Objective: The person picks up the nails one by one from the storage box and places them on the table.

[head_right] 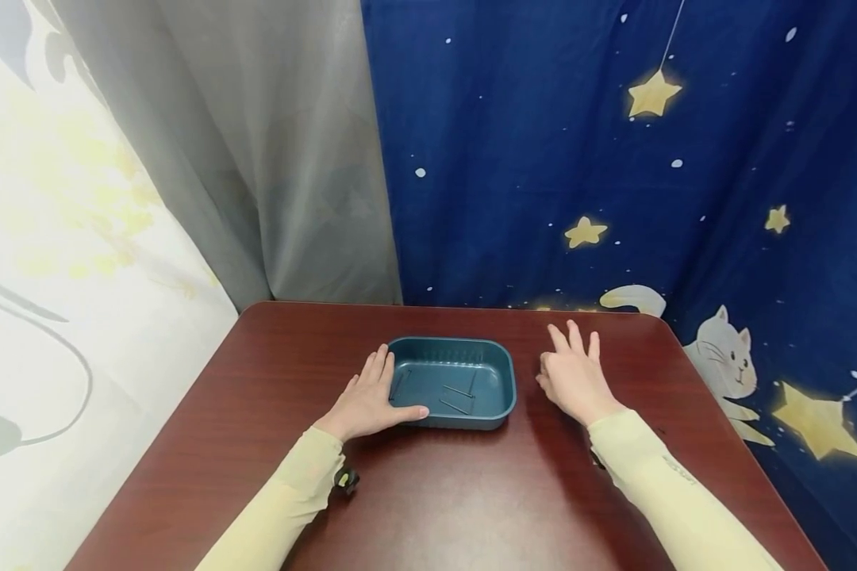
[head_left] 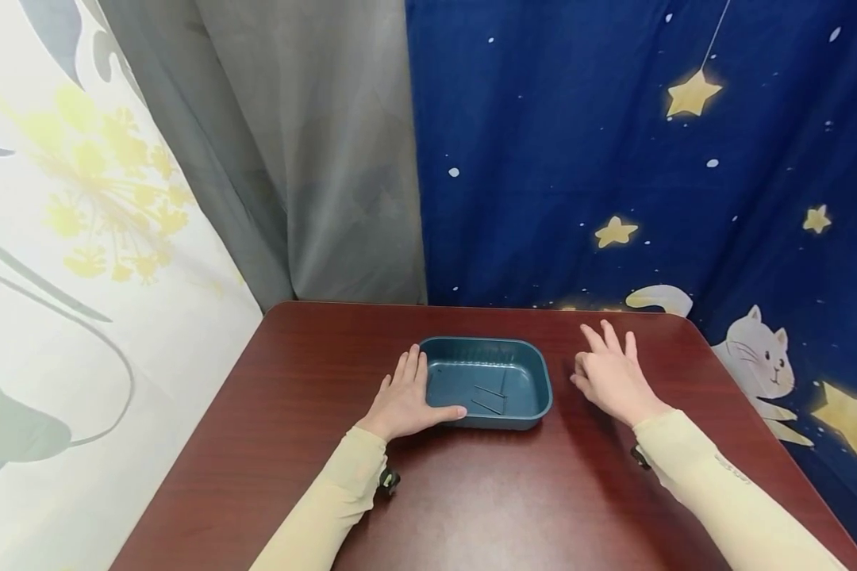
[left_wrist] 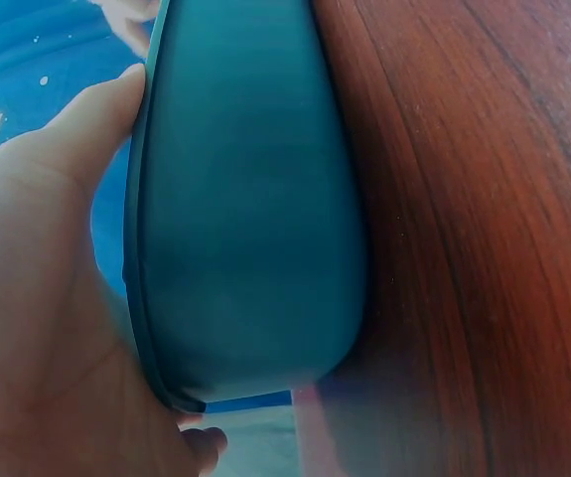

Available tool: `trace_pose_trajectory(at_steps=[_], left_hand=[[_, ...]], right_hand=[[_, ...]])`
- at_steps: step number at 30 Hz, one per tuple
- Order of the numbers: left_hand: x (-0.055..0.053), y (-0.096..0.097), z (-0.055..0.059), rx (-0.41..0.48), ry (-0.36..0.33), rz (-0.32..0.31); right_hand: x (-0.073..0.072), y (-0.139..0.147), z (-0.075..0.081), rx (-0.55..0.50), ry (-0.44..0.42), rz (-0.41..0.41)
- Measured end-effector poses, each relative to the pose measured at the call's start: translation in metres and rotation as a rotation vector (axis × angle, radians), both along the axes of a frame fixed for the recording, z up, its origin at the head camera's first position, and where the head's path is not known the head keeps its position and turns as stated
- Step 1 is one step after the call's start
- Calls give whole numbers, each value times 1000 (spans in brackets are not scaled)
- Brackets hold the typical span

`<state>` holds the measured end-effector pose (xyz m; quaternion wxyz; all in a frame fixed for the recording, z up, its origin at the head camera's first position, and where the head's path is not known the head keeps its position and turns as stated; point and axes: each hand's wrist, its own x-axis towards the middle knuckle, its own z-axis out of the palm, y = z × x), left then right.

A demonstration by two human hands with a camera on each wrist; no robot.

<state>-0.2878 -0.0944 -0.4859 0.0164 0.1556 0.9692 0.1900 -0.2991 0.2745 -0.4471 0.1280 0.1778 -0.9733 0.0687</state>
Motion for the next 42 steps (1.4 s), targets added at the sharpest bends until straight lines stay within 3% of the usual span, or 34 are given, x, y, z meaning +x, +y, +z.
trace_pose_trajectory(at_steps=[10,15,36,42], left_hand=[[-1,-2,0,9,8,-7],[0,-2,-1,9,6,-10],[0,0,-1,4,12,-8],[0,0,-1,17,13,-8]], right_hand=[[0,29,-42,-45,-158,-57],[1,34,-52,-71,-180,-68],[4,35,-51,-72,-143,-84],[4,33,-42,-73,-142,-75]])
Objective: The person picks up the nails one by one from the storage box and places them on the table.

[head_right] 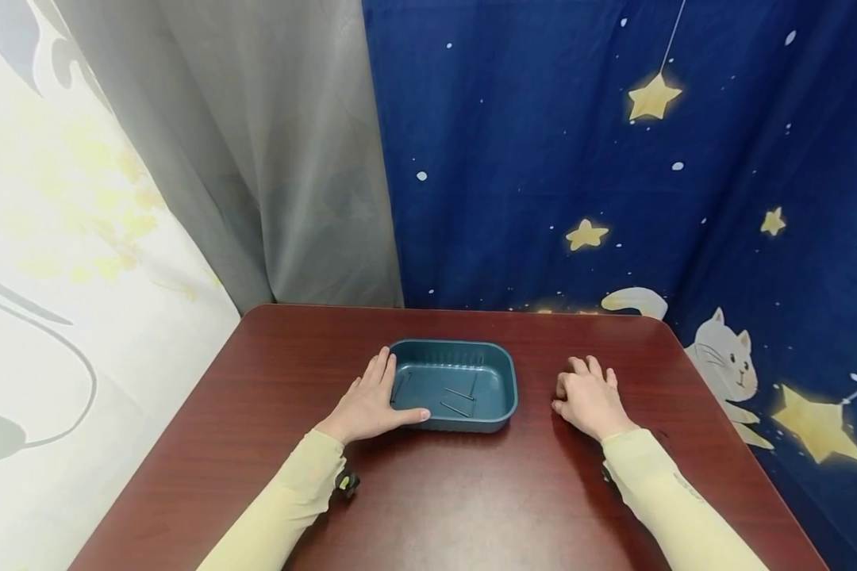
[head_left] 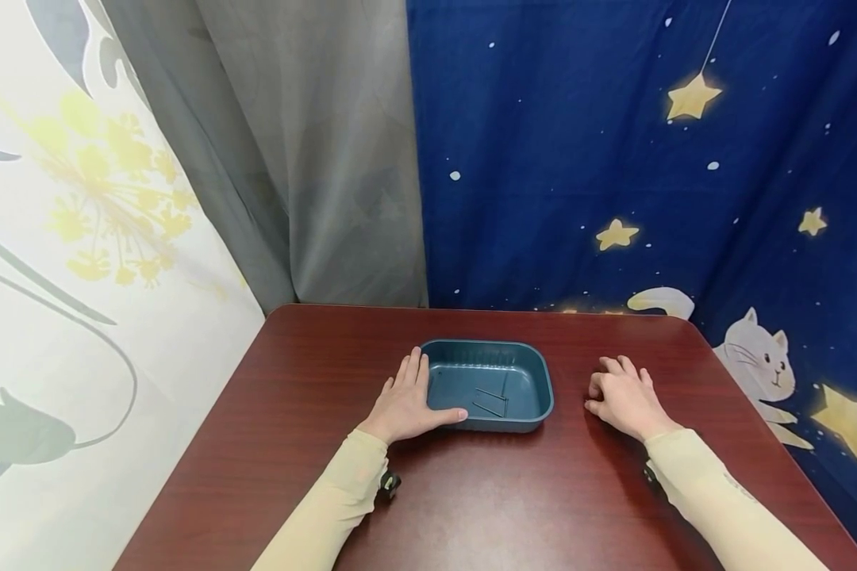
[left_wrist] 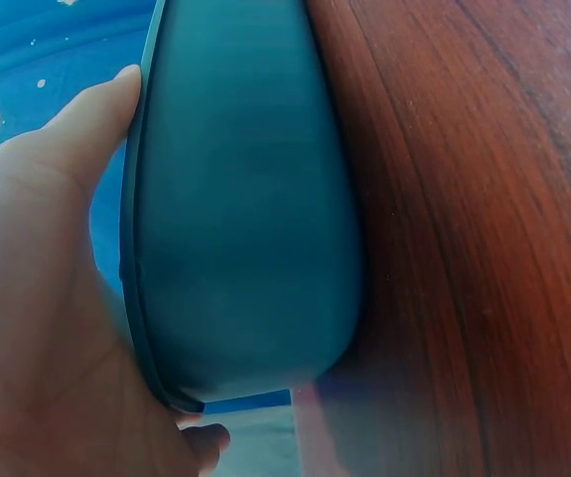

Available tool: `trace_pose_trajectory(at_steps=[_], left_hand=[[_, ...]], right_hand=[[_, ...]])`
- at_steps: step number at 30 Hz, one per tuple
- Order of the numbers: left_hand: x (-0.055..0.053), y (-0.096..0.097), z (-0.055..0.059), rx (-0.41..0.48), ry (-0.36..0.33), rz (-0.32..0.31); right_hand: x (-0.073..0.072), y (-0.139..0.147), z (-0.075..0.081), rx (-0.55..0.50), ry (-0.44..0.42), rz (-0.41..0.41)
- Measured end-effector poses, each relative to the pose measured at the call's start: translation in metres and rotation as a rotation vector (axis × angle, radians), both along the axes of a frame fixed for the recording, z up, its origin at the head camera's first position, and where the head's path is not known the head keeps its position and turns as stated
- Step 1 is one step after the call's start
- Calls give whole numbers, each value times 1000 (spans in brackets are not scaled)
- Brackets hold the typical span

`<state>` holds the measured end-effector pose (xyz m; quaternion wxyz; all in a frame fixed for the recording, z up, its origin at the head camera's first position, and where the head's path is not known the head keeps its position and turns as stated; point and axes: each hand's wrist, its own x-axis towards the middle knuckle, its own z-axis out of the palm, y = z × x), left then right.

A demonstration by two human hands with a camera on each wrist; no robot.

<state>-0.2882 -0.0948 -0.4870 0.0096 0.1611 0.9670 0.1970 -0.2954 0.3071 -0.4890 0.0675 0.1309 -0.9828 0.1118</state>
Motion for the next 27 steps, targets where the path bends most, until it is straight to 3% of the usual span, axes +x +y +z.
trace_pose_trajectory(at_steps=[9,15,22,27], left_hand=[[0,0,-1,-5,-10,10],[1,0,-3,-6,-1,4],[2,0,-1,7,6,6],[0,1,-1,-3,5,9]], right_hand=[[0,-23,30,1,89,35],[-4,-45,40,-11,170,102],[-17,-72,45,-66,176,314],[-28,-93,42,-26,147,457]])
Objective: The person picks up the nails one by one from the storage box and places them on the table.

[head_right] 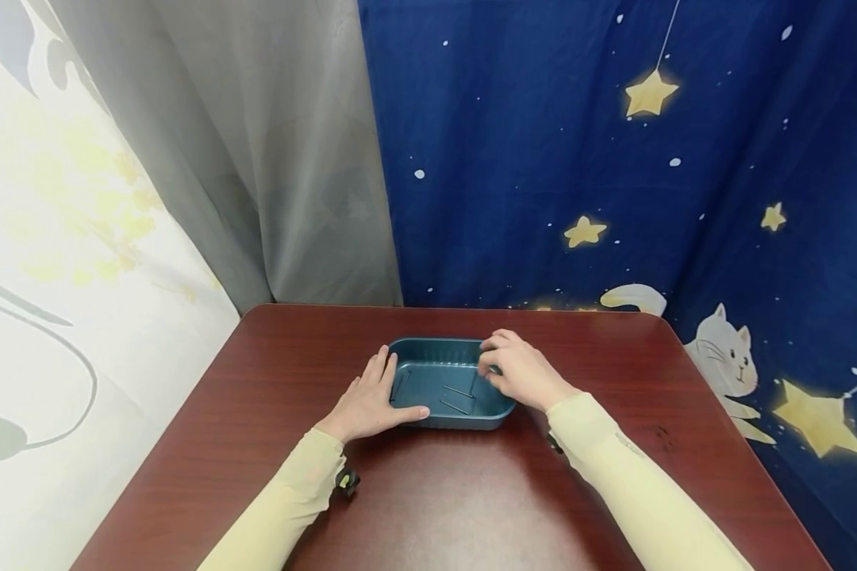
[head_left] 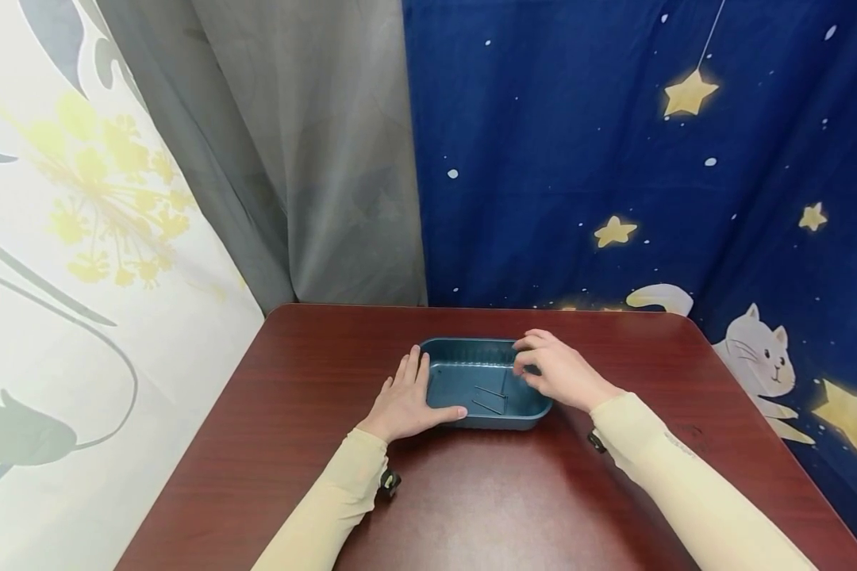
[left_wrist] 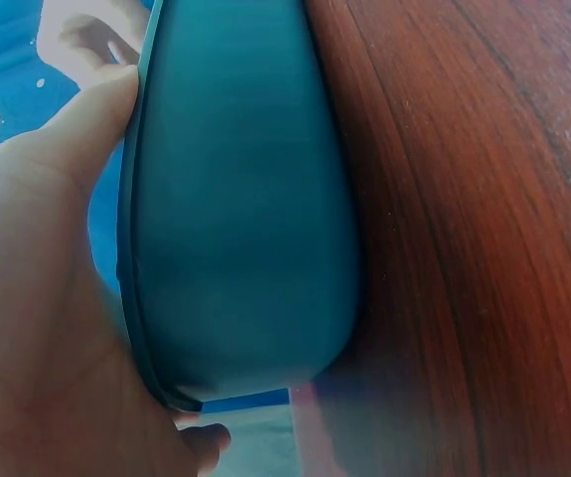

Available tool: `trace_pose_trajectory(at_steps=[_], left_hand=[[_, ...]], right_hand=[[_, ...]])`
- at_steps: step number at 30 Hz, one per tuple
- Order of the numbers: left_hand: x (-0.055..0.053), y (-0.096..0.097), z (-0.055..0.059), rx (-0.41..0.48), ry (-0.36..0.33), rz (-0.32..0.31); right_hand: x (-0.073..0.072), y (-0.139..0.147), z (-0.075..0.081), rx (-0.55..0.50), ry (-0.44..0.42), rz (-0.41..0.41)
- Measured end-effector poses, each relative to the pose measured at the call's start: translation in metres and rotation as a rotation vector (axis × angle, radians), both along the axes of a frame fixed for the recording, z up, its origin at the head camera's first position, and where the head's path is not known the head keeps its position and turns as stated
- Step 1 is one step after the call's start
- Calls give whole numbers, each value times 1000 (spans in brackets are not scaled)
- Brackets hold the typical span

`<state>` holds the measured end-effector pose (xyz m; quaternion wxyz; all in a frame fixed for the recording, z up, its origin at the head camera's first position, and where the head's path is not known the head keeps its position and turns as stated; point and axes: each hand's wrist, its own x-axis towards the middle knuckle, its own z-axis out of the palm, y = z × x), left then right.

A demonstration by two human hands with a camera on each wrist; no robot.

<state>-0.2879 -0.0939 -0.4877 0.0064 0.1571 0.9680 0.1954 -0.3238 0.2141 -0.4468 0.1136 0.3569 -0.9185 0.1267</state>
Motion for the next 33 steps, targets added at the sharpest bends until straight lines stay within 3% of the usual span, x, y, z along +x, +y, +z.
trace_pose_trajectory(at_steps=[14,33], left_hand=[[1,1,3,2,-14,-3],[2,1,1,-7,-16,9]], right_hand=[[-22,-39,-28,202,-28,117],[-20,-47,-38,192,-83,71]])
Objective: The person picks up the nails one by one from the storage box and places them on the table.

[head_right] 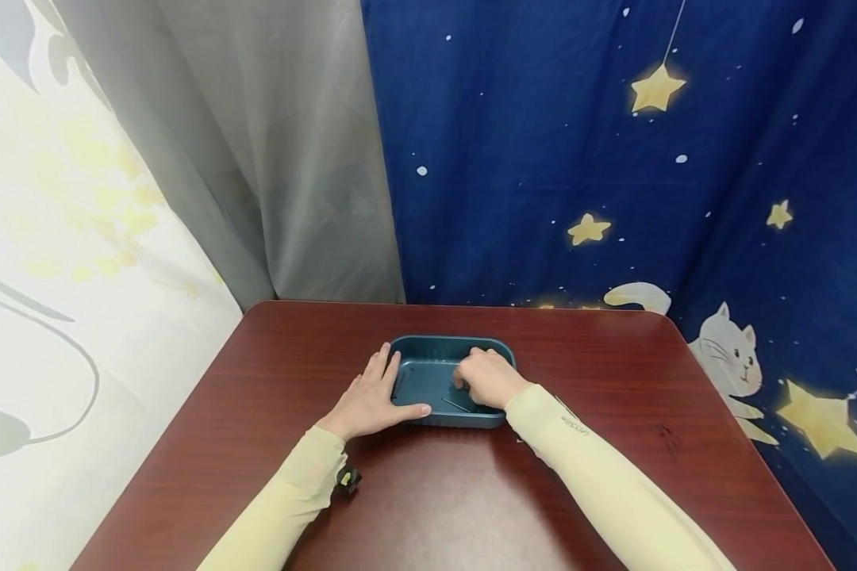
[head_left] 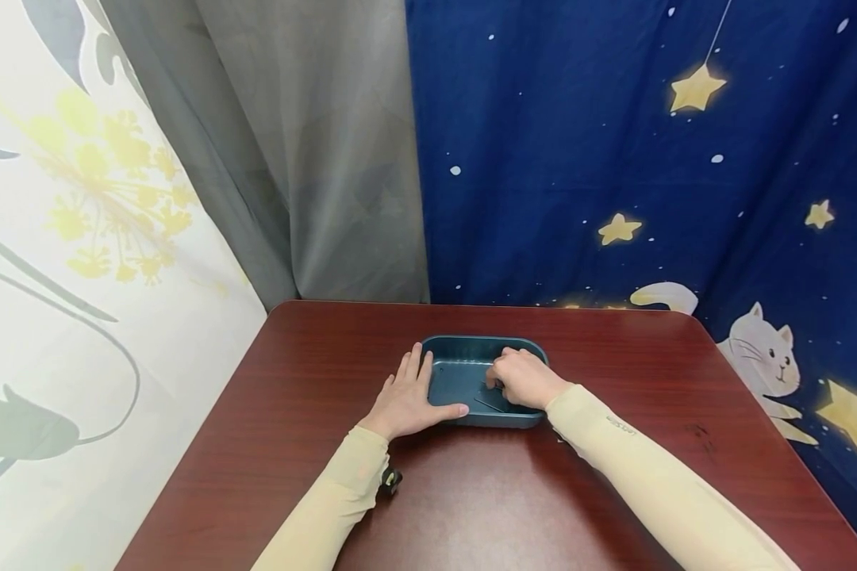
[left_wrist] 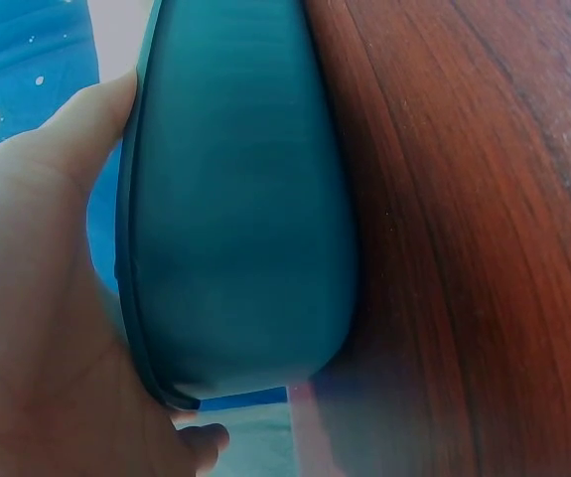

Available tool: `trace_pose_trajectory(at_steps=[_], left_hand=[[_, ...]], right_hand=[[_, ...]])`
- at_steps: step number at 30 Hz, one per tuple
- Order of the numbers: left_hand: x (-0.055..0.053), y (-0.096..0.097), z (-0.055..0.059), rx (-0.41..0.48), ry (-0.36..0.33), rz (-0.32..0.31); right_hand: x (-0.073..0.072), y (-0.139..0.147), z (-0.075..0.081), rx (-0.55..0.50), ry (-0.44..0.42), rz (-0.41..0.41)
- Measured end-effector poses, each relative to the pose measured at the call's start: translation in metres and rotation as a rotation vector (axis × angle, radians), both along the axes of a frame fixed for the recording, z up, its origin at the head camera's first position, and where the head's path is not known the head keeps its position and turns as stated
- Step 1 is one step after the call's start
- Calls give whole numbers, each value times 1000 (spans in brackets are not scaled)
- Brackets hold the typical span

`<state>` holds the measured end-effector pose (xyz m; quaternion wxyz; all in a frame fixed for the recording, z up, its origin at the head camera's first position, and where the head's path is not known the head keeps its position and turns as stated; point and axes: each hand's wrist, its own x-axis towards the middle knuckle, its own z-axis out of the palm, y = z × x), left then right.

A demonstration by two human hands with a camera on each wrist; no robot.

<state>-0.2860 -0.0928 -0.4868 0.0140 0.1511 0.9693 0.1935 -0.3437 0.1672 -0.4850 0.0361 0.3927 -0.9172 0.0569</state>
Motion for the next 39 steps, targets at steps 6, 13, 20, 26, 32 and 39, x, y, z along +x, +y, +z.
trace_pose_trajectory(at_steps=[6,13,20,26,32,39], left_hand=[[0,0,-2,1,-10,2],[0,-1,-1,14,-10,0],[0,-2,0,2,-16,5],[-1,-2,0,8,7,1],[-1,-2,0,7,3,-4],[-1,-2,-1,-6,-3,-3]], right_hand=[[0,3,-1,-11,-17,-6],[-3,7,0,9,30,-8],[-4,7,-3,11,66,51],[-5,3,-4,-7,37,70],[-3,-1,-6,1,91,128],[1,-1,-2,-47,83,98]])
